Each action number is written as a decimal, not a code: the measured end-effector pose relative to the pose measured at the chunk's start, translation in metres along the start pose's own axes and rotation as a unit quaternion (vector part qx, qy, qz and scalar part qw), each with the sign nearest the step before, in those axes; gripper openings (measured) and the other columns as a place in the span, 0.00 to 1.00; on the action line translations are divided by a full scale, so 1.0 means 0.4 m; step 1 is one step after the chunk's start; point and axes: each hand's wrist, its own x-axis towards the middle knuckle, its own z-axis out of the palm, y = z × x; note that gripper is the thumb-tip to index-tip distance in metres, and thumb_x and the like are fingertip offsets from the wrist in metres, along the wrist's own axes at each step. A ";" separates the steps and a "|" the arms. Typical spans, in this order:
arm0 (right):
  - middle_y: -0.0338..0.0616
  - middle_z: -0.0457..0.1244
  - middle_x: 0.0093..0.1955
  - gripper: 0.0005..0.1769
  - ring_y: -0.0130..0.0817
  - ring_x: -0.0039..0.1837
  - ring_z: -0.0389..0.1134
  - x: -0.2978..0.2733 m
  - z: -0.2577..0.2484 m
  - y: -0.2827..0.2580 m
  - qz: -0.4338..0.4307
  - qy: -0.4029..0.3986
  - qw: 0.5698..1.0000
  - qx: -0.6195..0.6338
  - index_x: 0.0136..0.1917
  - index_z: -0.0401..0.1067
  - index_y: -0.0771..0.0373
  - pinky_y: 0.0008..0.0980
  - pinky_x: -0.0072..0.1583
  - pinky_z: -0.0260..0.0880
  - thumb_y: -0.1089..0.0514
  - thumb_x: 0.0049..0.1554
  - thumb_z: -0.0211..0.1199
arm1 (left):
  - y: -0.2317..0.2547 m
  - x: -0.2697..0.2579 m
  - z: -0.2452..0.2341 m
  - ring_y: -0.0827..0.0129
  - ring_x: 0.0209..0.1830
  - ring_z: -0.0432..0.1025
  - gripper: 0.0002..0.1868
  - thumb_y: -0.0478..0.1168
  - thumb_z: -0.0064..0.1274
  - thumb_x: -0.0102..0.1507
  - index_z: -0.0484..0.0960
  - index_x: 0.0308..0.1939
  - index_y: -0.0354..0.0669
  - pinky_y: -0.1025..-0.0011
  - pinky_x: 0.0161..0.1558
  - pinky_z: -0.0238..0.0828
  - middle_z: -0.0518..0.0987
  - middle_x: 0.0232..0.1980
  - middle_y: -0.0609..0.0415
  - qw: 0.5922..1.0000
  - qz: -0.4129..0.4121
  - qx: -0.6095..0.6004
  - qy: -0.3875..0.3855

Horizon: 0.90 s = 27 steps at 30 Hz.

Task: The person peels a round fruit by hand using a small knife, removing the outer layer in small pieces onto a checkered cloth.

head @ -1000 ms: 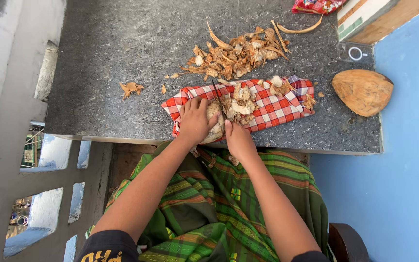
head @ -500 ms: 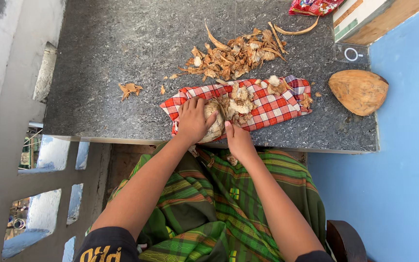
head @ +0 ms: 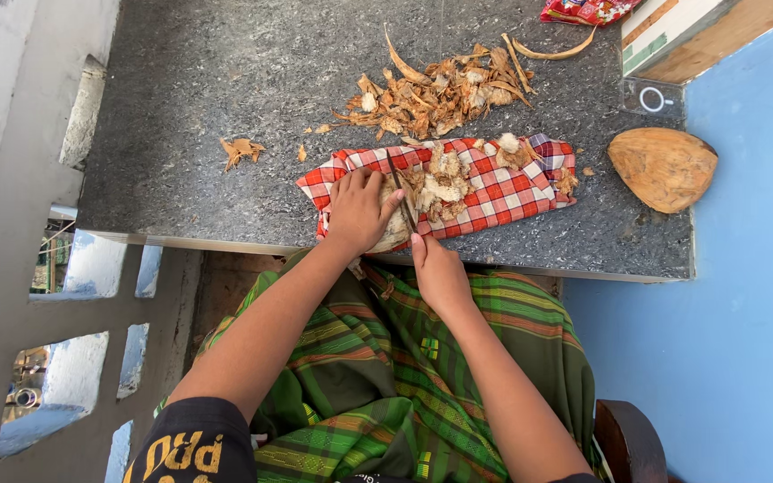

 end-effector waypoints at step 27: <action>0.64 0.67 0.39 0.35 0.64 0.45 0.69 0.122 0.026 0.064 0.011 -0.035 0.999 0.028 0.44 0.71 0.70 0.57 0.52 0.68 0.39 0.70 0.38 | 0.007 -0.002 0.003 0.49 0.64 0.63 0.30 0.63 0.41 0.70 0.74 0.59 0.42 0.49 0.64 0.55 0.72 0.60 0.44 1.000 -0.005 -0.016 0.008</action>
